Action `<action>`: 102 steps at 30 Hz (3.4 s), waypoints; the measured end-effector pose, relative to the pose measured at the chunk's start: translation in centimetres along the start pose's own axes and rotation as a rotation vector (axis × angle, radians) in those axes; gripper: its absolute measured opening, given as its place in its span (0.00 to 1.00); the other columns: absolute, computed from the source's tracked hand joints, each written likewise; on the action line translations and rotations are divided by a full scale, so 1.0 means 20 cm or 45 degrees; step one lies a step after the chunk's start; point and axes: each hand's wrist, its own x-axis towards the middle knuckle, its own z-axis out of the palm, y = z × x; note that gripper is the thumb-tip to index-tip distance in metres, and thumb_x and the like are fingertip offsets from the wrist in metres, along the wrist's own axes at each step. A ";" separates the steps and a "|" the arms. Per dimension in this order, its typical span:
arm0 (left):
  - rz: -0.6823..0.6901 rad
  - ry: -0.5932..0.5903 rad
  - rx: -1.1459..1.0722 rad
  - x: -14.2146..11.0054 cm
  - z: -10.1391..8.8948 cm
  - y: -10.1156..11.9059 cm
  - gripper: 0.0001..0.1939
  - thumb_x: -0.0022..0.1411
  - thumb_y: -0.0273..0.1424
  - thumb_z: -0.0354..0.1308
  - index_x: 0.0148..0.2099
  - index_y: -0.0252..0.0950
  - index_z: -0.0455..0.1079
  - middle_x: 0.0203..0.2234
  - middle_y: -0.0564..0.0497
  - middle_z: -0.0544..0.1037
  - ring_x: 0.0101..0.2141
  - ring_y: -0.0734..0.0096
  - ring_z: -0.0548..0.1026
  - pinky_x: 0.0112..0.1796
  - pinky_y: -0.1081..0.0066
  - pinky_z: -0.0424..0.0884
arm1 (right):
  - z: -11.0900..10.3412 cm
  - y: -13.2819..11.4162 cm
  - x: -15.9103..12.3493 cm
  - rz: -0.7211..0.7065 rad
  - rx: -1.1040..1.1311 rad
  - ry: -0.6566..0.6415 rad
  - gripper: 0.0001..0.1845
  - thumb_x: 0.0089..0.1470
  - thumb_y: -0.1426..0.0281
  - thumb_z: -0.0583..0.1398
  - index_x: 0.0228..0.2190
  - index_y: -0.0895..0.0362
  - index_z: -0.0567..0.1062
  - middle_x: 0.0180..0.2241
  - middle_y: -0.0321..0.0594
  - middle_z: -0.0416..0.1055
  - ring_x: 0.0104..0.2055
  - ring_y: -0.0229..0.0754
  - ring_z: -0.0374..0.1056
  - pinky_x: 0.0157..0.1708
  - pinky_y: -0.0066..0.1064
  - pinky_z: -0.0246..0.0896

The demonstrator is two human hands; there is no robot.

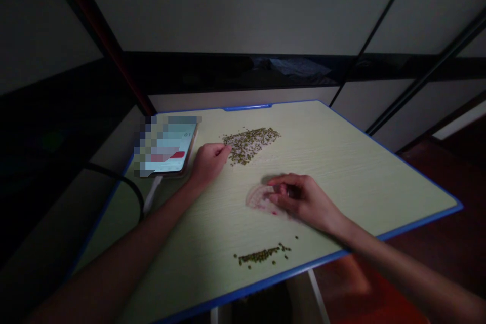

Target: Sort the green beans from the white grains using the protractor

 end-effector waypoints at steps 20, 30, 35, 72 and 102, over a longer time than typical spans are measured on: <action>-0.011 -0.010 0.015 0.00 0.00 0.00 0.18 0.51 0.36 0.48 0.14 0.38 0.51 0.09 0.59 0.51 0.16 0.77 0.53 0.20 0.72 0.46 | 0.06 -0.05 -0.18 0.186 -0.393 0.266 0.16 0.47 0.64 0.56 0.36 0.60 0.74 0.13 0.30 0.55 0.16 0.34 0.51 0.19 0.28 0.43; 0.000 -0.017 0.004 0.00 0.01 0.00 0.18 0.52 0.36 0.47 0.14 0.38 0.51 0.09 0.59 0.52 0.15 0.78 0.53 0.20 0.73 0.47 | 0.18 -0.13 -0.17 0.100 -0.410 0.226 0.13 0.48 0.67 0.57 0.36 0.58 0.74 0.15 0.32 0.59 0.19 0.36 0.54 0.23 0.29 0.46; 0.001 -0.008 0.000 0.00 0.00 0.01 0.18 0.52 0.36 0.47 0.14 0.38 0.51 0.09 0.59 0.51 0.15 0.78 0.53 0.20 0.73 0.47 | 0.17 -0.13 -0.11 0.089 -0.277 0.143 0.15 0.48 0.69 0.58 0.39 0.59 0.73 0.17 0.33 0.61 0.20 0.36 0.56 0.22 0.27 0.47; -0.003 0.004 0.029 0.00 0.01 0.01 0.19 0.53 0.35 0.48 0.13 0.38 0.51 0.08 0.59 0.52 0.15 0.77 0.53 0.20 0.72 0.47 | 0.10 -0.12 -0.11 -0.467 -0.030 -0.436 0.12 0.54 0.72 0.57 0.41 0.55 0.75 0.34 0.39 0.75 0.42 0.40 0.66 0.46 0.33 0.57; 0.006 0.002 0.026 0.00 0.01 0.00 0.19 0.53 0.35 0.48 0.13 0.38 0.53 0.08 0.59 0.53 0.16 0.77 0.54 0.20 0.73 0.48 | 0.10 -0.11 -0.14 -0.384 -0.046 -0.416 0.10 0.50 0.72 0.60 0.37 0.57 0.77 0.22 0.34 0.64 0.26 0.34 0.60 0.29 0.27 0.55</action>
